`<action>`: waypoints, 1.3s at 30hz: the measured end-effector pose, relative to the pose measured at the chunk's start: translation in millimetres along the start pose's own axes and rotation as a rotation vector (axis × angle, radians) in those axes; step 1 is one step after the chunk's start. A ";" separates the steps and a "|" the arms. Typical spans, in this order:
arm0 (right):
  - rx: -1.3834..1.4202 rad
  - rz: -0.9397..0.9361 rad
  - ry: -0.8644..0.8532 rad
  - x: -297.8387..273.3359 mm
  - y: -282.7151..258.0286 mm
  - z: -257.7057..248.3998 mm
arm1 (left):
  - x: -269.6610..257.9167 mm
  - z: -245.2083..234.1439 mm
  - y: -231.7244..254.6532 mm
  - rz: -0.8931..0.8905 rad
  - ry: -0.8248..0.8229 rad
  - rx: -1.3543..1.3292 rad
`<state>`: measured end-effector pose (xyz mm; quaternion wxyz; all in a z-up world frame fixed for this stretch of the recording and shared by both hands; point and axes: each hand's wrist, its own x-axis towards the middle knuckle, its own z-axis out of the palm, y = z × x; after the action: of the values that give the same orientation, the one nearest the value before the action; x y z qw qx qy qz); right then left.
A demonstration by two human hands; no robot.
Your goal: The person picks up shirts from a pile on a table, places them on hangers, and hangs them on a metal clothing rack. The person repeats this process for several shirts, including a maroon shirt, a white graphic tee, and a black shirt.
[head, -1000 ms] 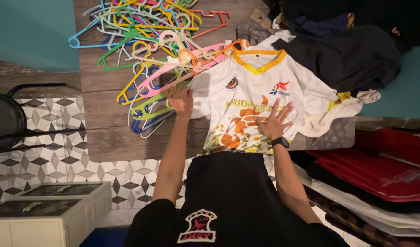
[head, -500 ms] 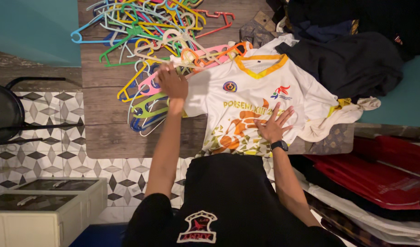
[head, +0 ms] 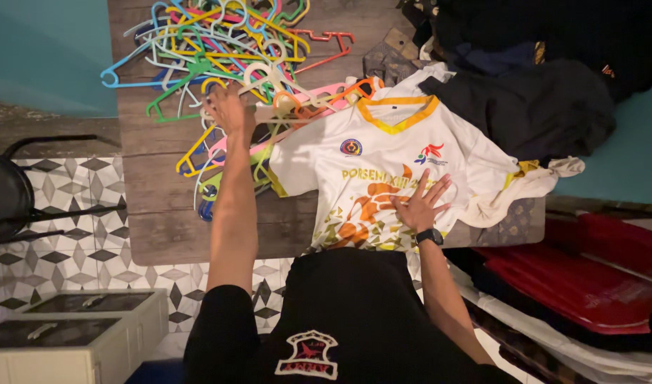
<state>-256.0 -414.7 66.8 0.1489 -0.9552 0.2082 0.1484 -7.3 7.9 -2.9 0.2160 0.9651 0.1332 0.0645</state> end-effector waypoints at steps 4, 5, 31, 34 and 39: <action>-0.007 0.008 -0.008 2.0 1.6 4.5 | -12.6 -4.5 -6.9 0.068 0.092 -0.072; -0.014 0.010 -0.005 3.0 3.0 5.5 | -15.3 -6.0 -8.7 0.064 0.076 -0.096; 0.446 -0.484 0.243 -71.6 -56.0 -112.2 | -238.6 -150.6 75.8 0.199 -0.114 -0.815; 0.501 -0.468 0.136 -84.8 -67.1 -112.3 | -258.1 -138.4 105.7 0.274 -0.256 -0.853; 0.643 -0.451 0.094 -92.1 -54.0 -92.5 | -280.2 -119.7 132.4 0.406 -0.226 -0.688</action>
<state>-291.7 -367.2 195.0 0.4594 -0.8875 0.0358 -0.0049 -266.7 -139.5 143.4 0.5220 0.8444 -0.1139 0.0402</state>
